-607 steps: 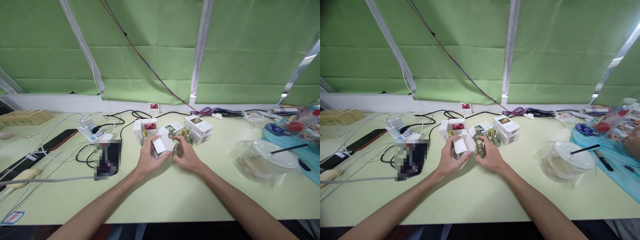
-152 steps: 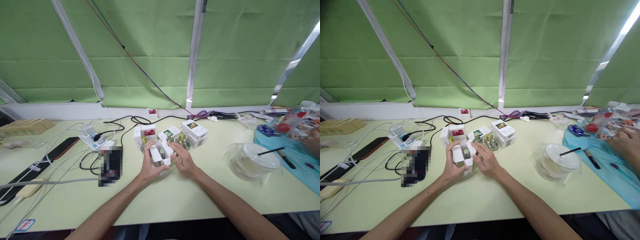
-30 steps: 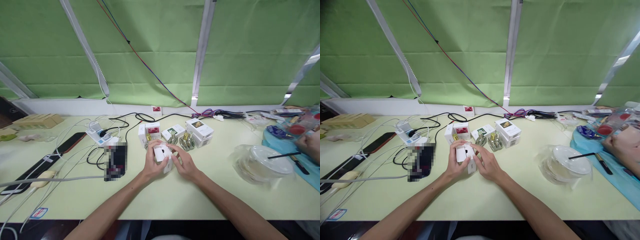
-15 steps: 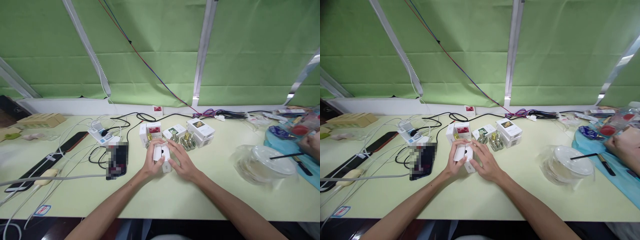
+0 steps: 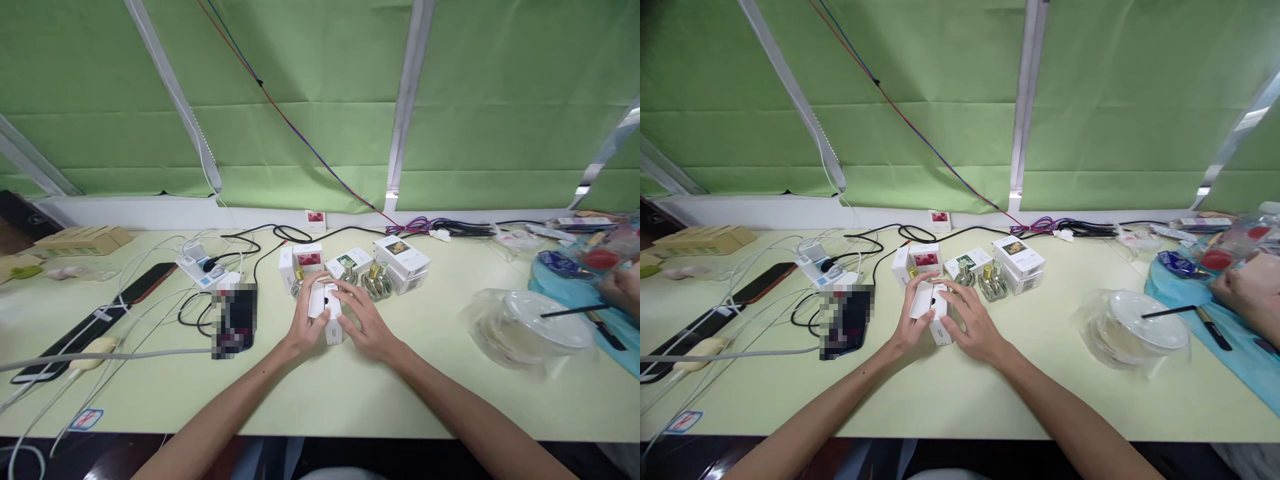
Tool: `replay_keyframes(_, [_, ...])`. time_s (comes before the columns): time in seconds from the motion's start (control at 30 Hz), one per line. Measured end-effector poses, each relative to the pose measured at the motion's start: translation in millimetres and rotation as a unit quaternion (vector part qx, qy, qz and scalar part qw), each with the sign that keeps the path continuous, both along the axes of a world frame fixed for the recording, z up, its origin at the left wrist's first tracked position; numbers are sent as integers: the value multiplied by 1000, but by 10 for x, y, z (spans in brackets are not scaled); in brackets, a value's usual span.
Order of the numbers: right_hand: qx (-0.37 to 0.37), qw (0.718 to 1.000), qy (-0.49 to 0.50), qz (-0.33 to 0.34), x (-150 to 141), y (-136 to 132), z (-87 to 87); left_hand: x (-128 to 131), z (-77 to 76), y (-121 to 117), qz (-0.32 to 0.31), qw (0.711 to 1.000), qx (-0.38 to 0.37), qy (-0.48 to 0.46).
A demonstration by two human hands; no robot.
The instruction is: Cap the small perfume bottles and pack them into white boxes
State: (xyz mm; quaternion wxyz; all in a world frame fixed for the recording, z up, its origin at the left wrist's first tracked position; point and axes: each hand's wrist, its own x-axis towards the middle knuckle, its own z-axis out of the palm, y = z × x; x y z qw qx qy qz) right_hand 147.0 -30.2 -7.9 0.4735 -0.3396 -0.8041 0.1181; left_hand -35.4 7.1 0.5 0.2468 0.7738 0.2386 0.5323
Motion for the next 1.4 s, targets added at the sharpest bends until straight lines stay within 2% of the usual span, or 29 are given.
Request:
replay_keyframes(0.23, [-47,998,-24,-17,3,-24,-34,15,-23,-24,-40,998,-45,-33])
replay_keyframes(0.37, [-49,998,-38,-18,-6,-16,-28,25,-18,-36,-54,995,-65,-46])
replay_keyframes(0.5, [-46,998,-25,-19,-24,-16,-31,26,-8,-31,-47,997,-42,-38])
replay_keyframes(0.7, [-71,997,-5,-2,-50,-7,-107,12,-5,-17,9,1000,19,1])
replay_keyframes(0.87, [-32,999,31,-20,-67,20,-150,21,53,-51,54,996,63,40])
replay_keyframes(1.03, [8,997,53,-55,-76,31,-149,11,59,-44,60,995,64,47])
replay_keyframes(1.2, [35,995,58,-80,-60,38,-125,-7,-14,-4,32,999,8,2])
replay_keyframes(1.4, [44,993,61,-94,-48,52,-136,-8,-39,12,15,999,32,15])
